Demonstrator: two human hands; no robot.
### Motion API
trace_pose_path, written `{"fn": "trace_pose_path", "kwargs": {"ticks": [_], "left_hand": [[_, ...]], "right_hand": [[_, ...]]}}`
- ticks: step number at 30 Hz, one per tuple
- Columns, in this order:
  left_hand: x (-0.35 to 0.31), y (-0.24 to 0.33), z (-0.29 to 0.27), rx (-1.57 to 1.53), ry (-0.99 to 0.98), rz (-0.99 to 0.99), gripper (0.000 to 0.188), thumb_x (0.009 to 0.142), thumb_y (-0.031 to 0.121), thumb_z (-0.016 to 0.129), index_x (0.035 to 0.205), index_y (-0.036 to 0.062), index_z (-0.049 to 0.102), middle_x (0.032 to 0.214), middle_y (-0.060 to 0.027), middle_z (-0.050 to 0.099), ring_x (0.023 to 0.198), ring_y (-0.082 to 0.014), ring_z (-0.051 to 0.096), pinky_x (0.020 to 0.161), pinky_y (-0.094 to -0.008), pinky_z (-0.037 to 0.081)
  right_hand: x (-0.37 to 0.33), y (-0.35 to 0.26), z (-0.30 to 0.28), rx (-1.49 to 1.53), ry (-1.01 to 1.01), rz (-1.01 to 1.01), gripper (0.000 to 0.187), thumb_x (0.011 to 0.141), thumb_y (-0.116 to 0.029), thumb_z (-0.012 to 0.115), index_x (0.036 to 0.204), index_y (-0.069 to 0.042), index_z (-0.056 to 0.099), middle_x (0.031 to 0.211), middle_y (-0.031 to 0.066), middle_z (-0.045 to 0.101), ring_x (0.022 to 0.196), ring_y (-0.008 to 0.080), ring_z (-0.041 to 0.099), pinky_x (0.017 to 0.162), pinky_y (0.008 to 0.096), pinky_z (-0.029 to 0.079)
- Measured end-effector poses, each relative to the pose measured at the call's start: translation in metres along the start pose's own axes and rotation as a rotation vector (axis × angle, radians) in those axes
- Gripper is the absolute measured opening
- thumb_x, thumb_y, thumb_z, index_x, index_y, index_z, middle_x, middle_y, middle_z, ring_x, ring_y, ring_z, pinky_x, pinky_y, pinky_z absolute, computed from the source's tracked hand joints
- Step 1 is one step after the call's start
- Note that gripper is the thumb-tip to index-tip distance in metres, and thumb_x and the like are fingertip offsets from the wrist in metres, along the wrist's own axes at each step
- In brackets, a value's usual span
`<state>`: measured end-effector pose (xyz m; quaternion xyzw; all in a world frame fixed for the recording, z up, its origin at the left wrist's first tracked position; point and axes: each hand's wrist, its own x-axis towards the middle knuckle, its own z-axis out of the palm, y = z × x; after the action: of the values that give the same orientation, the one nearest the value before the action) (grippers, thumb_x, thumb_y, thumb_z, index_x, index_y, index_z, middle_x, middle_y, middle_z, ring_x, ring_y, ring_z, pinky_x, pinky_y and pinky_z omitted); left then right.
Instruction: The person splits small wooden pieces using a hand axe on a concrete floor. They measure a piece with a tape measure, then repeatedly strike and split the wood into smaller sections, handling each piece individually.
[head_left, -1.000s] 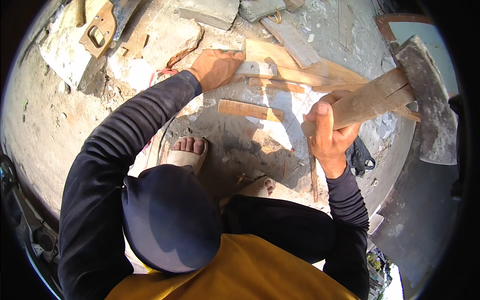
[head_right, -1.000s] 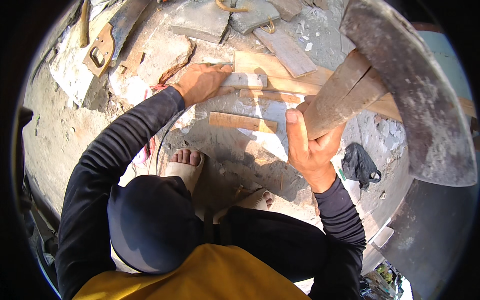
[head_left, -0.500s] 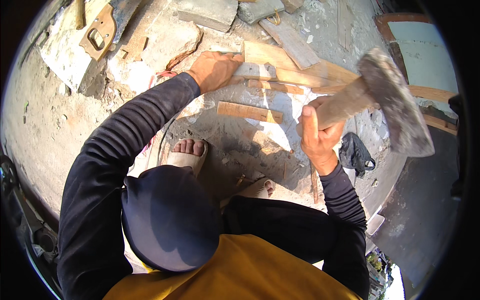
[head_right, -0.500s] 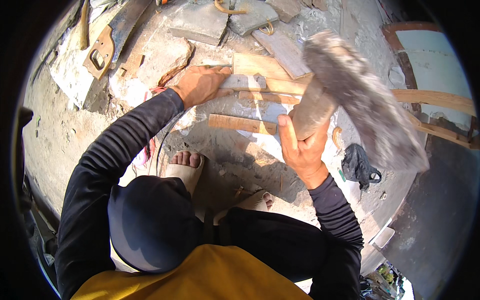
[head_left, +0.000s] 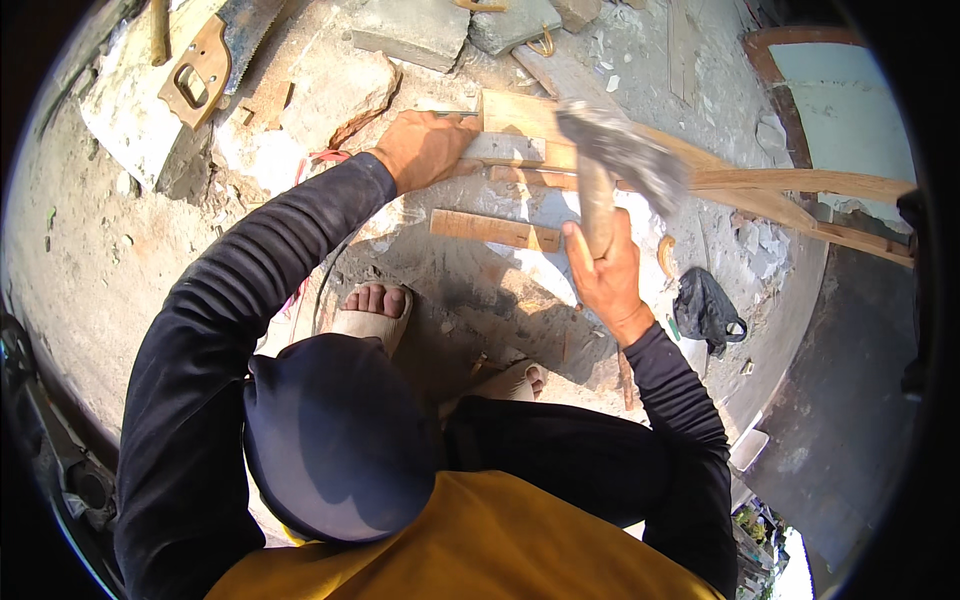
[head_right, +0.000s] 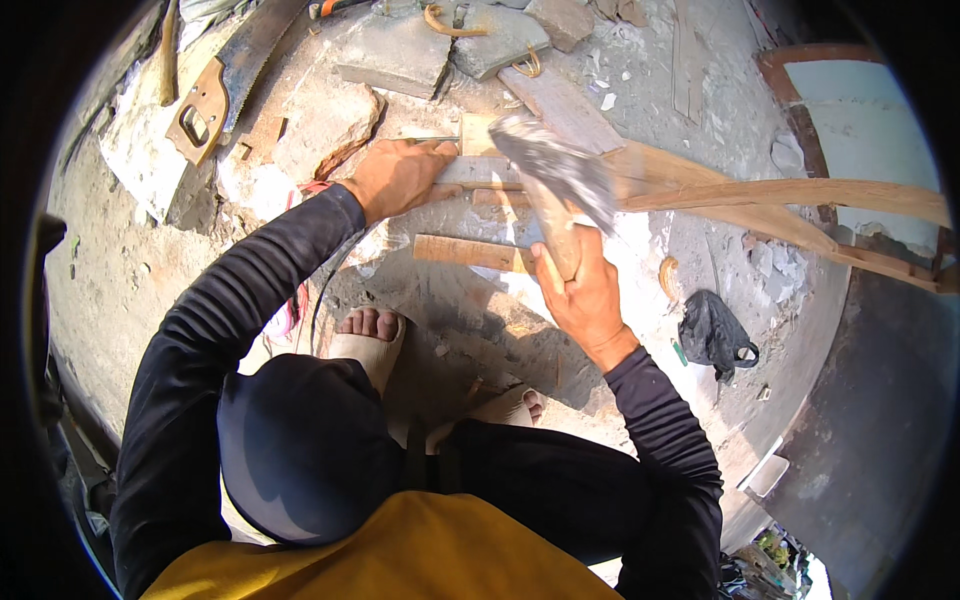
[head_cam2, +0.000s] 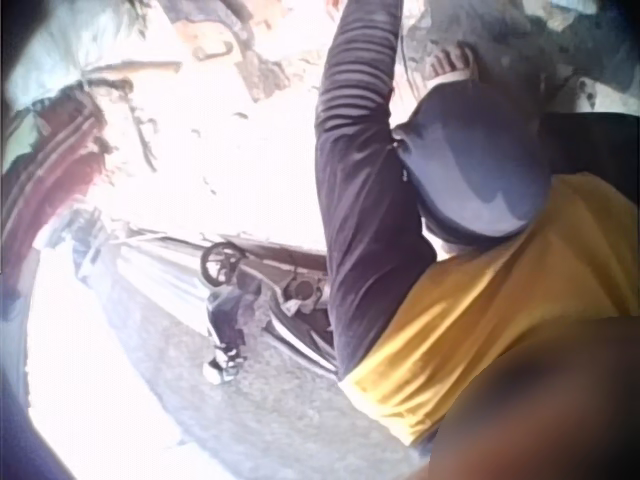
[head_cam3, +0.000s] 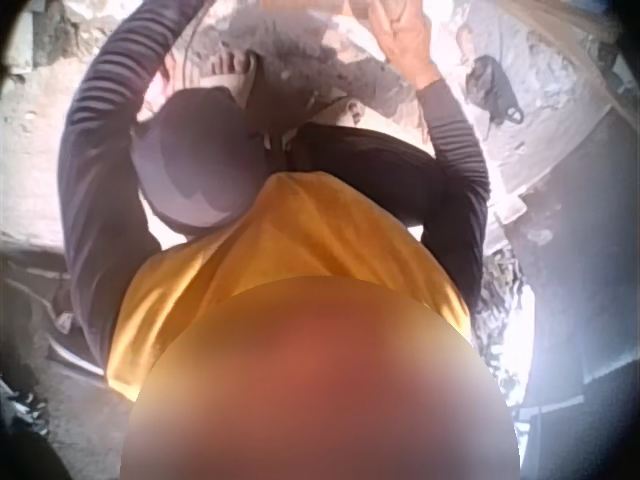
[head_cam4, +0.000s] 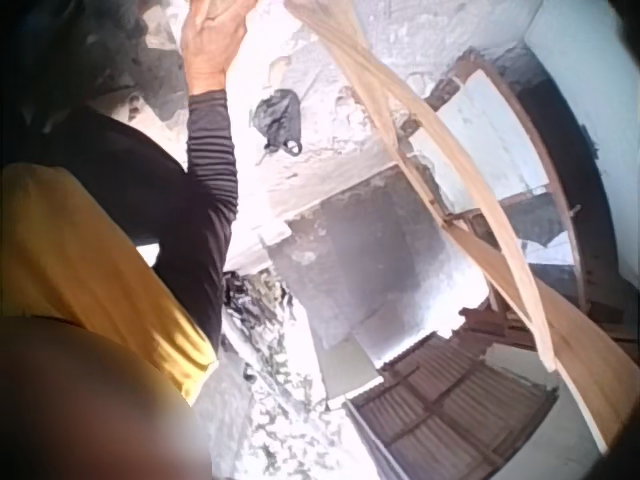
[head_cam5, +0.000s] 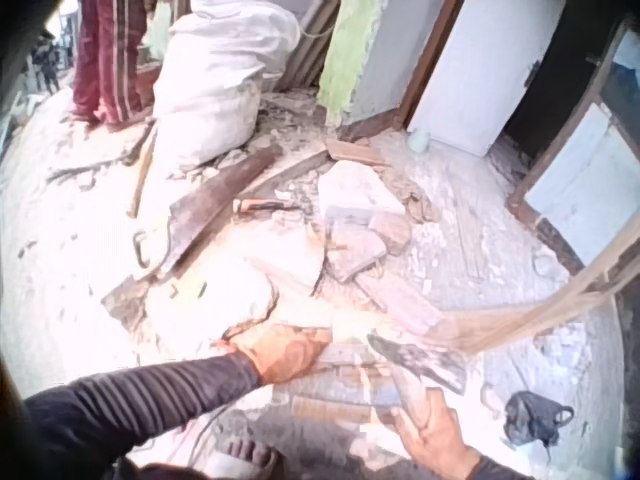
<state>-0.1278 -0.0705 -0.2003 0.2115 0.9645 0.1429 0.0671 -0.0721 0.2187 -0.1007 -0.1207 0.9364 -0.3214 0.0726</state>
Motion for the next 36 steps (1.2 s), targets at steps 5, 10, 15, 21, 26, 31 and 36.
{"fn": "trace_pose_path", "kwargs": {"ticks": [5, 10, 15, 21, 26, 31, 36], "left_hand": [[-0.003, 0.001, 0.002, -0.017, 0.022, 0.029, 0.056, 0.1, 0.052, 0.07, 0.13, 0.0059, 0.063, 0.116, -0.021, 0.075, 0.093, -0.0399, 0.078, 0.081, -0.0488, 0.061], [-0.001, 0.001, 0.001, 0.012, -0.02, -0.017, 0.053, 0.102, 0.052, 0.068, 0.127, 0.0058, 0.063, 0.109, -0.0193, 0.077, 0.091, -0.0381, 0.078, 0.078, -0.048, 0.062], [-0.002, 0.001, 0.0, 0.027, 0.054, 0.042, 0.053, 0.102, 0.051, 0.068, 0.127, 0.0049, 0.064, 0.102, -0.0172, 0.078, 0.09, -0.0372, 0.079, 0.076, -0.0464, 0.062], [-0.004, 0.001, 0.004, -0.001, 0.107, 0.037, 0.052, 0.101, 0.05, 0.07, 0.125, 0.0047, 0.064, 0.102, -0.0188, 0.078, 0.085, -0.0396, 0.078, 0.075, -0.0466, 0.062], [-0.003, 0.003, -0.002, -0.009, 0.077, 0.016, 0.056, 0.098, 0.052, 0.072, 0.127, 0.0043, 0.063, 0.112, -0.019, 0.076, 0.097, -0.0387, 0.077, 0.081, -0.0491, 0.061], [-0.04, -0.019, -0.026, -0.044, 0.183, 0.037, 0.059, 0.093, 0.048, 0.079, 0.132, 0.0058, 0.064, 0.118, -0.0139, 0.07, 0.11, -0.0371, 0.071, 0.09, -0.0476, 0.059], [-0.074, -0.038, -0.033, -0.124, 0.183, -0.038, 0.05, 0.096, 0.045, 0.077, 0.126, 0.0055, 0.068, 0.111, -0.0131, 0.068, 0.105, -0.0359, 0.071, 0.09, -0.0482, 0.059]], "right_hand": [[0.005, 0.007, -0.011, -0.246, -0.283, 0.08, 0.044, 0.104, -0.041, 0.069, 0.119, -0.002, 0.056, 0.079, 0.0257, 0.071, 0.074, 0.0478, 0.074, 0.067, 0.0497, 0.058], [0.004, -0.011, -0.031, 0.195, 0.23, -0.209, 0.035, 0.103, -0.028, 0.075, 0.119, -0.003, 0.055, 0.081, 0.0215, 0.071, 0.075, 0.0371, 0.075, 0.067, 0.0417, 0.056], [0.017, -0.002, -0.005, -0.334, -0.375, 0.206, 0.043, 0.106, -0.042, 0.067, 0.119, -0.003, 0.055, 0.08, 0.0266, 0.07, 0.076, 0.0464, 0.072, 0.068, 0.0511, 0.054], [0.003, 0.007, -0.017, 0.041, -0.021, 0.008, 0.044, 0.107, -0.04, 0.068, 0.119, -0.001, 0.055, 0.08, 0.0217, 0.073, 0.075, 0.0418, 0.075, 0.068, 0.0469, 0.058], [0.01, 0.023, 0.001, -0.407, -0.425, 0.252, 0.053, 0.105, -0.052, 0.064, 0.12, -0.002, 0.056, 0.08, 0.0236, 0.074, 0.075, 0.0447, 0.075, 0.068, 0.053, 0.058], [-0.017, 0.057, -0.024, -0.164, -0.278, 0.276, 0.053, 0.103, -0.047, 0.069, 0.125, -0.001, 0.056, 0.076, 0.0205, 0.072, 0.069, 0.0375, 0.075, 0.066, 0.0497, 0.057], [-0.046, 0.071, -0.025, -0.105, -0.224, 0.361, 0.057, 0.101, -0.043, 0.072, 0.135, 0.0, 0.056, 0.086, 0.0204, 0.075, 0.068, 0.0338, 0.077, 0.07, 0.0439, 0.06]]}}
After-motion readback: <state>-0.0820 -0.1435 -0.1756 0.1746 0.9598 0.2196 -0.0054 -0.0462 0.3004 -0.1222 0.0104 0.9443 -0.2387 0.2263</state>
